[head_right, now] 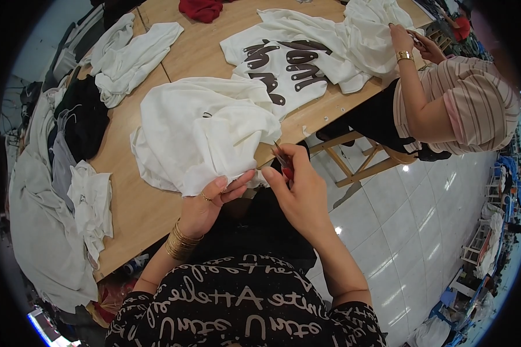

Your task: Trimming loose threads from white t-shirts using small snips in a garment factory.

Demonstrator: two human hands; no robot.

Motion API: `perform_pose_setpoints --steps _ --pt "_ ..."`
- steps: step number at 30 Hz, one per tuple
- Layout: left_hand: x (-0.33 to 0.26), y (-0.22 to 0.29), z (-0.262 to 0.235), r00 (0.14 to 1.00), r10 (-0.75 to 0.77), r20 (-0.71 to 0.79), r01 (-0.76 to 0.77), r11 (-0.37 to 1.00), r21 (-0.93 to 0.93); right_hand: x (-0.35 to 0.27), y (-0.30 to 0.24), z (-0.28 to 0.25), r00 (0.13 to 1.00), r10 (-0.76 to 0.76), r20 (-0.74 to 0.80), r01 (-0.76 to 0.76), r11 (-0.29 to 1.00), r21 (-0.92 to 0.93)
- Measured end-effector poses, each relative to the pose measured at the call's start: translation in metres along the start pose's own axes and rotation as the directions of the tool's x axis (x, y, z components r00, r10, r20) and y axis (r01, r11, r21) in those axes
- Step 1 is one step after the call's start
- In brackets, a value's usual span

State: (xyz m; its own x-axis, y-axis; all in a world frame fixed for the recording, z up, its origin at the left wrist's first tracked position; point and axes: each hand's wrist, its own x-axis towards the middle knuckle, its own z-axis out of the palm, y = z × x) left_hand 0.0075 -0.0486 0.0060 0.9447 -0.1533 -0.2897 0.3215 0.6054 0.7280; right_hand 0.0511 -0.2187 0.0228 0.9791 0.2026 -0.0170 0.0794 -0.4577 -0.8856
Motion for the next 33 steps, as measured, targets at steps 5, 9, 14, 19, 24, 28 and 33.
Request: perform_pose_setpoints --steps 5,9,14,19,24,28,33 --pt "0.000 -0.004 -0.002 0.999 0.020 0.042 -0.022 0.998 0.060 -0.010 -0.011 -0.009 0.832 0.099 0.546 -0.346 0.861 0.372" --pt "0.002 -0.009 -0.001 0.997 0.071 0.004 -0.071 0.994 0.079 -0.012 -0.002 0.000 0.781 0.133 0.610 -0.435 0.817 0.379" --pt "0.002 -0.009 -0.002 0.998 0.055 0.017 -0.056 0.996 0.068 -0.010 -0.004 0.002 0.780 0.143 0.609 -0.448 0.808 0.383" --pt "0.003 -0.009 -0.004 0.999 0.045 0.029 -0.047 0.996 0.078 -0.008 -0.002 0.004 0.779 0.126 0.614 -0.437 0.812 0.388" --pt "0.003 -0.007 -0.003 0.999 0.035 0.005 -0.036 0.999 0.041 -0.007 -0.001 0.006 0.778 0.131 0.615 -0.443 0.808 0.388" --pt "0.003 -0.008 -0.004 0.999 0.042 0.009 -0.042 0.997 0.069 -0.007 -0.003 0.007 0.776 0.137 0.616 -0.450 0.804 0.389" --pt "0.004 -0.008 -0.007 0.998 0.043 0.045 -0.048 0.991 0.123 -0.006 -0.004 0.008 0.746 0.160 0.647 -0.530 0.731 0.430"
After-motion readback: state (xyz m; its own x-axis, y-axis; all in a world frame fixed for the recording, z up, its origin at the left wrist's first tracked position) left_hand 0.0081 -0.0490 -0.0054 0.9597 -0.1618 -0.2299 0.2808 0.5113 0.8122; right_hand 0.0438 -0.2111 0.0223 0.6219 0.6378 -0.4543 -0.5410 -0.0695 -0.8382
